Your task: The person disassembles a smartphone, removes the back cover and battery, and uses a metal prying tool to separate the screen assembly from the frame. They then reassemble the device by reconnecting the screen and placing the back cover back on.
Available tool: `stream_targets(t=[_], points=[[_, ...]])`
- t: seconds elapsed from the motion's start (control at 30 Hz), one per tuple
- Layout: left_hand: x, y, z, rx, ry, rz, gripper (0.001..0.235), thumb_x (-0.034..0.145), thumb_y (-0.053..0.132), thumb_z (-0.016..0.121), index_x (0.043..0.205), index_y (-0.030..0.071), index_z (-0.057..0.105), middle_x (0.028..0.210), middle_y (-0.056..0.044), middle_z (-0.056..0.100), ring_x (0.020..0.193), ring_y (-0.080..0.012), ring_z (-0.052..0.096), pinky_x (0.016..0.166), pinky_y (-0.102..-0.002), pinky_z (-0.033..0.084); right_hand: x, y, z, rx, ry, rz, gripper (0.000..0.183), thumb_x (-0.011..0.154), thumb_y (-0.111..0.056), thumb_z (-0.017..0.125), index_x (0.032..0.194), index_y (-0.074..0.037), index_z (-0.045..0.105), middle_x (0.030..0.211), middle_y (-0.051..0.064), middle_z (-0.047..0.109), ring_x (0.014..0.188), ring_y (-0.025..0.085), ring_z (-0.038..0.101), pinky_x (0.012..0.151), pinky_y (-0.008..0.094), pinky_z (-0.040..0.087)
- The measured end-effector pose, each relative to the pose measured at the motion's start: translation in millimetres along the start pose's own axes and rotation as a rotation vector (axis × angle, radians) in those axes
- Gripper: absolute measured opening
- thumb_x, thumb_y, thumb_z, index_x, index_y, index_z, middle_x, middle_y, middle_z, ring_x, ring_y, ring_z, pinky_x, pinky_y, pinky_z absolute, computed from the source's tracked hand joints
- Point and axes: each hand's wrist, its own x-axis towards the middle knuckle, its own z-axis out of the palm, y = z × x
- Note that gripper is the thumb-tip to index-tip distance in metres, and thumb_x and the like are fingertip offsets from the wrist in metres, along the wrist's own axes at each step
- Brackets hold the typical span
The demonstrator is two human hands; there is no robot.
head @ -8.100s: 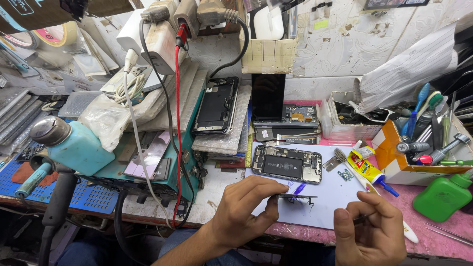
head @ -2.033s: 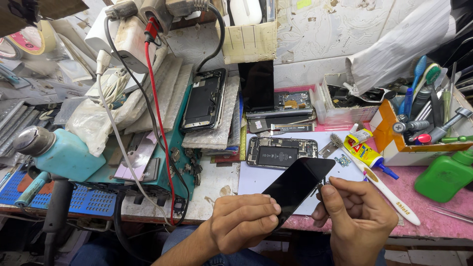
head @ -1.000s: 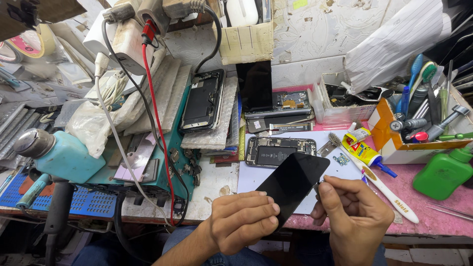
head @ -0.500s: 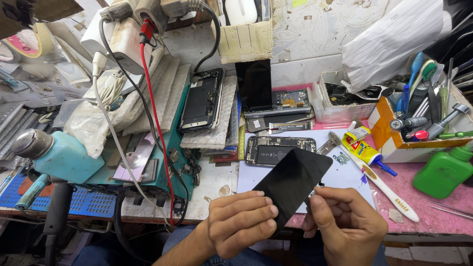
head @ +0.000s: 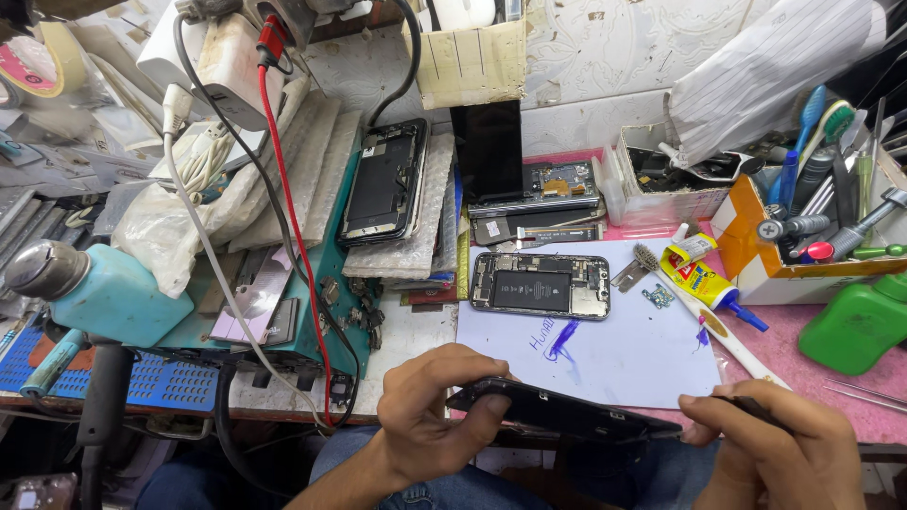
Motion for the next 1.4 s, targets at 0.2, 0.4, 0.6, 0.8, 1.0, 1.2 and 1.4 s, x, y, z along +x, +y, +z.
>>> stream_targets(t=[0.2,0.4,0.6,0.8,1.0,1.2,1.4], points=[[-1.8,1.0,-6.8,-0.124,-0.052,-0.21,0.032,0.092,0.007,0.074,0.12,-0.008,0.07,0.085,-0.013,0.073,0.071,-0.0126,0.068,0.058,-0.025,0.051,-55.4,4.9,45.9,-0.026,0.302,0.141,0.016,0.083,-0.005,0.075,0.099,-0.008,0.075,0.095,0.007,0.07,0.087,0.014,0.07,0.08,0.028,0.057],[-2.9,-0.9,-11.2,-0.323,-0.074,-0.46,0.037,0.097,0.016,0.072,0.127,-0.006,0.069,0.089,-0.008,0.073,0.068,-0.0083,0.066,0.056,-0.022,0.053,-58.3,21.9,52.7,0.353,0.014,0.078,0.008,0.084,-0.014,0.084,0.092,-0.015,0.082,0.095,0.001,0.07,0.089,0.011,0.072,0.074,0.021,0.06],[1.6,-2.2,5.8,-0.647,-0.063,-0.671,0.043,0.103,0.02,0.07,0.136,-0.006,0.061,0.104,-0.006,0.069,0.089,-0.0071,0.065,0.078,-0.022,0.057,-49.1,27.7,58.6,0.82,-0.213,0.051,0.012,0.087,0.0,0.081,0.099,0.001,0.08,0.105,0.016,0.065,0.094,0.021,0.069,0.083,0.029,0.058],[-6.2,-9.3,16.7,-0.844,-0.095,-0.693,0.045,0.109,0.025,0.067,0.141,-0.005,0.055,0.111,-0.005,0.065,0.096,-0.0057,0.062,0.087,-0.021,0.055,-42.8,44.0,65.5,0.793,-0.36,-0.059,0.014,0.086,0.0,0.079,0.1,-0.002,0.076,0.108,0.016,0.064,0.102,0.024,0.068,0.088,0.031,0.057],[-13.5,-14.5,23.7,-0.879,-0.1,-0.737,0.046,0.108,0.028,0.066,0.14,-0.003,0.054,0.114,-0.005,0.065,0.1,-0.0064,0.063,0.086,-0.021,0.055,-57.5,37.1,70.8,0.879,-0.254,0.03,0.012,0.087,0.004,0.079,0.098,0.002,0.075,0.108,0.018,0.062,0.099,0.025,0.072,0.088,0.033,0.056],[-8.4,-12.1,22.0,-0.868,-0.094,-0.735,0.046,0.108,0.027,0.066,0.14,-0.003,0.054,0.114,-0.005,0.065,0.101,-0.0069,0.063,0.086,-0.021,0.055,-57.4,37.1,72.0,0.833,-0.23,0.021,0.012,0.087,0.003,0.08,0.098,0.001,0.075,0.107,0.016,0.063,0.097,0.021,0.068,0.085,0.031,0.057],[-6.8,-10.2,17.5,-0.824,-0.078,-0.713,0.044,0.107,0.024,0.066,0.139,-0.005,0.055,0.114,-0.007,0.066,0.102,-0.0091,0.065,0.09,-0.024,0.058,-56.6,36.0,70.9,0.91,-0.28,0.147,0.016,0.088,0.007,0.077,0.102,0.003,0.072,0.109,0.019,0.061,0.103,0.025,0.071,0.088,0.034,0.056]])
